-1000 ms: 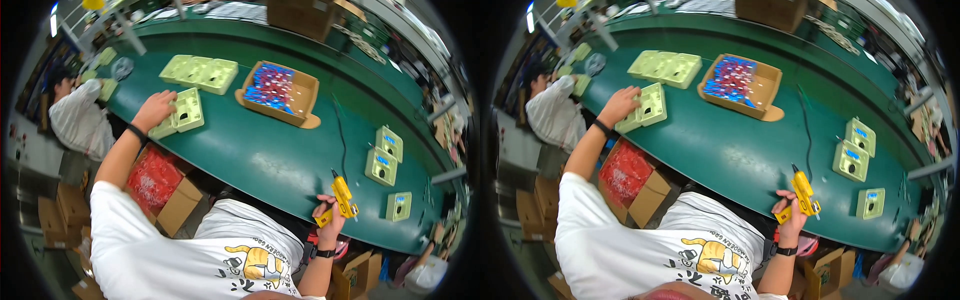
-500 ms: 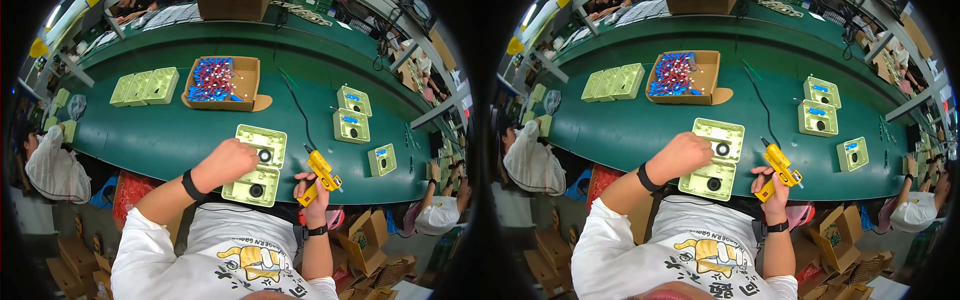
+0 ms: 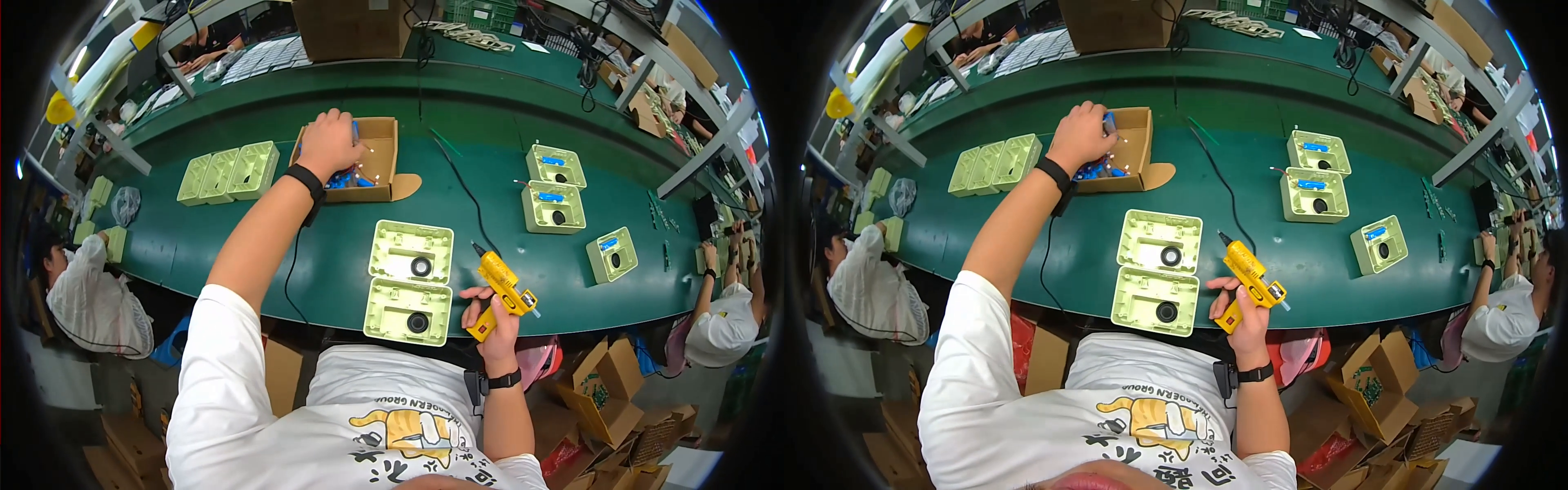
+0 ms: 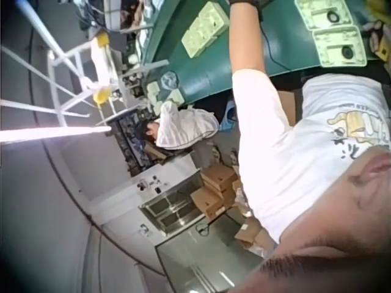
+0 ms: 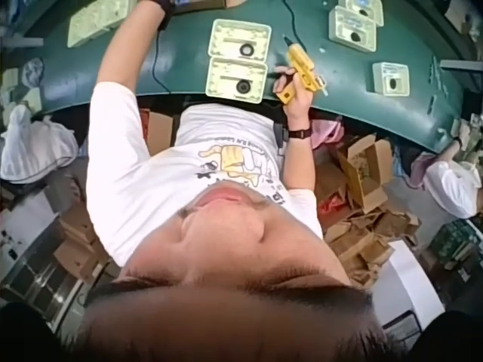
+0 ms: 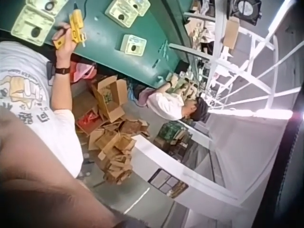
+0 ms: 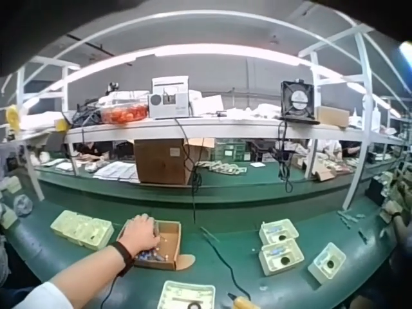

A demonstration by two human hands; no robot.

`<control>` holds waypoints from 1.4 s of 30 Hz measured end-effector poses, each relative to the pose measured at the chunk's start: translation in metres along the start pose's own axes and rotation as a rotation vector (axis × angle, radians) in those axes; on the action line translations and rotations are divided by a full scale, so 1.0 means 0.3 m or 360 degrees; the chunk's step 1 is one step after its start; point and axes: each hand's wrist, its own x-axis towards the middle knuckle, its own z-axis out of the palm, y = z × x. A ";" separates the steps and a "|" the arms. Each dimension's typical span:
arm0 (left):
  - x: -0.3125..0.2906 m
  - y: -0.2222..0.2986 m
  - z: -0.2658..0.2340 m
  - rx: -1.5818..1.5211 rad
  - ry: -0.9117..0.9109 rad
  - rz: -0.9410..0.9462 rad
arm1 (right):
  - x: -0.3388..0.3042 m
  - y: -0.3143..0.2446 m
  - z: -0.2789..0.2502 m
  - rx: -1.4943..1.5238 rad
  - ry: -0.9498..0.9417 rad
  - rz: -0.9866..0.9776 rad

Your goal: The person assembles electronic devices by picking up a battery from a box, applying adhesive to a plastic housing with a glue gun, and pressing the battery into the housing. They then apply more glue over the battery and wires before setting the housing aside and repeating the process.

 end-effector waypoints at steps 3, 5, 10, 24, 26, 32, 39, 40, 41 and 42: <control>0.073 0.007 0.015 0.0118 -0.0217 -0.0150 | -0.002 0.004 0.000 -0.0007 0.0001 0.0005; 0.106 0.004 0.025 0.0177 -0.0323 -0.0230 | 0.005 0.004 0.001 -0.0004 -0.0011 0.0026; 0.129 -0.042 0.044 0.0026 -0.0304 -0.0250 | 0.012 -0.001 0.005 -0.0008 -0.0002 0.0017; 0.024 -0.092 -0.104 -0.1232 -0.0058 -0.0114 | 0.023 -0.005 0.004 -0.0030 0.0004 0.0076; -0.038 -0.084 -0.136 -0.1352 0.0021 -0.0110 | 0.022 -0.002 0.004 -0.0029 0.0004 0.0083; -0.119 -0.057 -0.179 -0.1892 -0.0004 -0.0419 | 0.026 -0.012 0.005 -0.0052 0.0019 0.0115; -0.096 -0.107 -0.089 -0.2122 -0.0023 -0.0642 | 0.026 -0.015 0.022 -0.0080 0.0017 0.0102; -0.087 -0.103 -0.092 -0.2169 -0.0024 -0.0755 | 0.027 -0.010 0.025 -0.0088 0.0019 0.0095; -0.077 -0.092 -0.092 -0.2174 -0.0027 -0.0745 | 0.028 -0.010 0.025 -0.0095 0.0021 0.0089; -0.069 -0.080 -0.090 -0.2366 0.0025 -0.0888 | 0.030 -0.014 0.023 -0.0096 0.0026 0.0080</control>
